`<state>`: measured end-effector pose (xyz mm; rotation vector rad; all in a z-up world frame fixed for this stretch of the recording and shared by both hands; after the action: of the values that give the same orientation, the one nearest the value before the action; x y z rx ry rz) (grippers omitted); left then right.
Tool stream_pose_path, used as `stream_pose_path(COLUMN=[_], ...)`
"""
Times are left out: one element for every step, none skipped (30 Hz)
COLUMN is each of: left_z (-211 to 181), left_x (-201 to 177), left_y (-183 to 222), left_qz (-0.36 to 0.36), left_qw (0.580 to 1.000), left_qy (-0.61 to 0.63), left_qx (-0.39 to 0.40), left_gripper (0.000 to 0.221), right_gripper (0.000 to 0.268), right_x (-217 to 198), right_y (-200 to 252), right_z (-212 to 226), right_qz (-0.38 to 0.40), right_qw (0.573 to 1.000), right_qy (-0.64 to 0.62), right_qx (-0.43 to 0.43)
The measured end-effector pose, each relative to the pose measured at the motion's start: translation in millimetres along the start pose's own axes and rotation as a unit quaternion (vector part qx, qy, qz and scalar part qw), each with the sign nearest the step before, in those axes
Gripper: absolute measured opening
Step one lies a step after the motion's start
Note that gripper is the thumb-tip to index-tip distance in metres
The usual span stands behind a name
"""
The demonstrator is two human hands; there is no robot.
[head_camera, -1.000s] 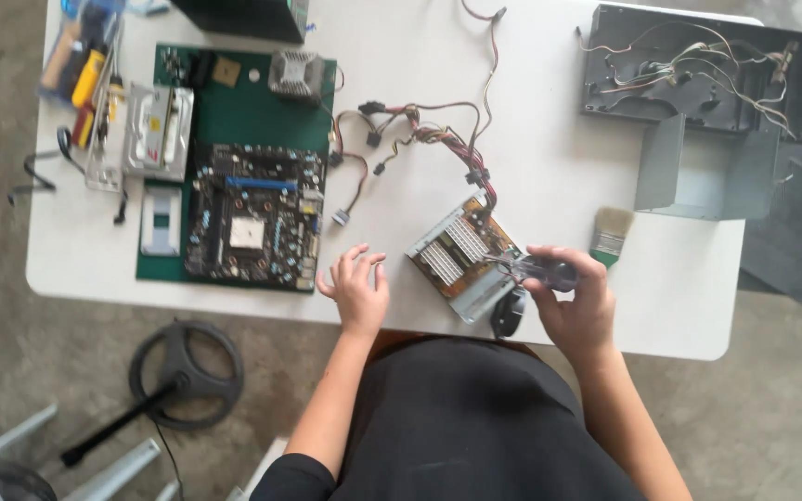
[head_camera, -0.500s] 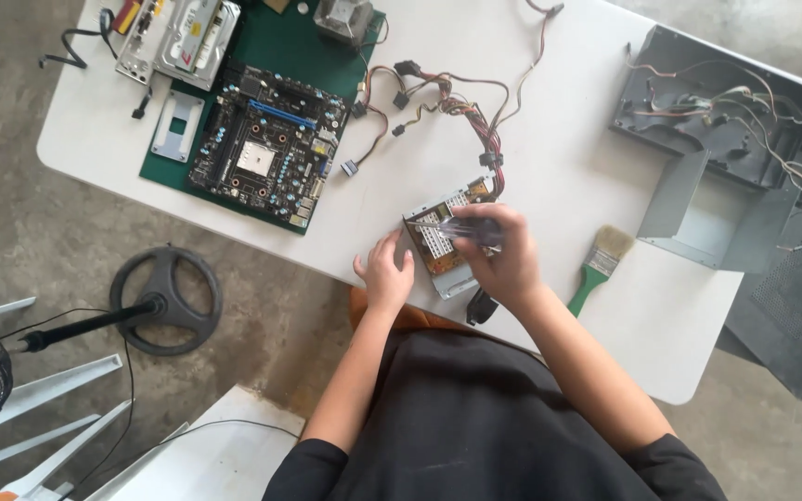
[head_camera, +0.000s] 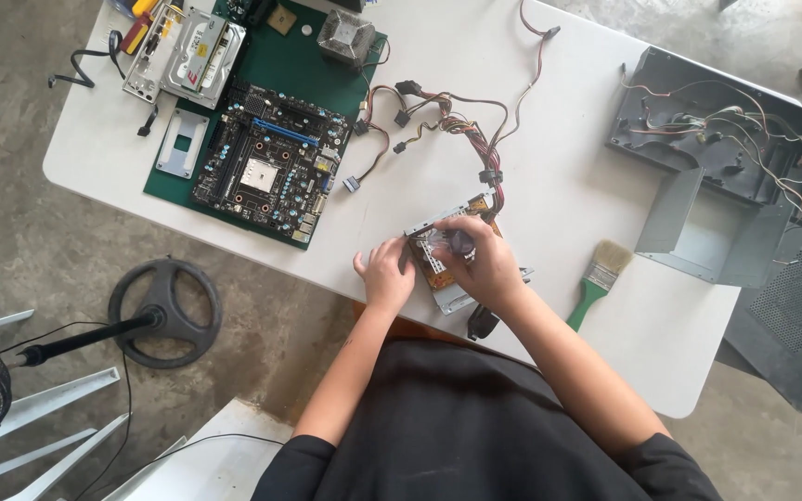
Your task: The person is disassembling a computer power supply unit using a screwdriver and organizing various components on a repair bench.
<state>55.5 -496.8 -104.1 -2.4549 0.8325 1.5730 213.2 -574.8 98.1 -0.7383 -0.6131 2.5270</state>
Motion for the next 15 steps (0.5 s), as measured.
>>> stream_pose_path(left_z=[-3.9,-6.3,-8.8,-10.1,-12.4,-17.0,-16.0,-19.1,-21.2,-19.1,-20.1,-18.6,-19.2,-22.6,-26.0], left_x=[-3.5,-7.7,-12.7,-16.1,-16.8,-17.9,-23.9,-21.8,-19.0,-21.6,-19.2,-16.7,-19.2,-19.4,-19.3], left_y=[2.2,2.1,2.0,2.1,2.8,-2.5,-1.9,-1.2,-0.3,-3.9,-6.2,-3.9,-2.3,-1.6,-0.6], left_qz=[0.000,0.008,0.016,0.013,0.029,0.042,0.035,0.068,0.100,0.096,0.111,0.130,0.130,0.143,0.156], left_qw=[1.000,1.000,1.000,1.000,0.999,0.998,0.998,0.994,0.988,0.988,0.982,0.974,0.973,0.965,0.956], left_qy=[0.000,-0.002,-0.004,-0.008,-0.023,-0.036,-0.038,-0.063,-0.088,-0.088,-0.105,-0.123,-0.124,-0.140,-0.155], left_qx=[0.000,0.000,-0.001,0.001,0.011,0.025,0.032,0.057,0.081,0.085,0.112,0.139,0.142,0.168,0.194], left_gripper=[0.041,0.041,0.041,0.041,0.041,0.041,0.041,0.043,0.045,0.045,0.048,0.051,0.051,0.055,0.059], right_gripper=[0.045,0.045,0.045,0.045,0.045,0.045,0.045,0.045,0.045,0.045,0.044,0.043,0.043,0.043,0.043], right_x=[-0.1,0.6,1.2,0.8,1.6,1.0,3.1,3.8,5.1,7.5,8.4,10.6,12.5,10.7,8.7], right_y=[1.9,1.8,1.0,-0.8,-3.0,-8.5,-9.1,-10.7,-12.0,-13.2,-13.8,-11.3,-10.8,-10.7,-10.1], right_z=[0.5,0.4,1.0,5.8,10.6,13.8,19.7,21.9,23.4,27.7,27.5,28.7,33.7,33.4,32.9], right_qz=[0.000,-0.004,-0.008,-0.012,-0.012,-0.013,-0.019,-0.026,-0.032,-0.034,-0.046,-0.059,-0.061,-0.087,-0.113], right_qw=[1.000,1.000,1.000,1.000,1.000,0.999,0.999,0.999,0.998,0.998,0.997,0.996,0.996,0.992,0.986], right_qy=[0.001,0.002,0.004,0.003,0.015,0.031,0.033,0.041,0.049,0.051,0.054,0.055,0.056,0.065,0.072], right_qx=[0.000,0.001,0.003,0.000,0.002,0.000,-0.007,0.001,0.009,0.005,0.021,0.042,0.042,0.068,0.094])
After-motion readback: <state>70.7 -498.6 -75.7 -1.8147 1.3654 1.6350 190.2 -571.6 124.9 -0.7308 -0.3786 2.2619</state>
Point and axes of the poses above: each hand's wrist, its own y-axis away from the middle knuckle, its own x-axis out of the palm, z = x × y, the point moved 9 cm from there along -y, towards the middle knuckle, and after that the axes turned 5 degrees about -y, right-handed, at the moved point
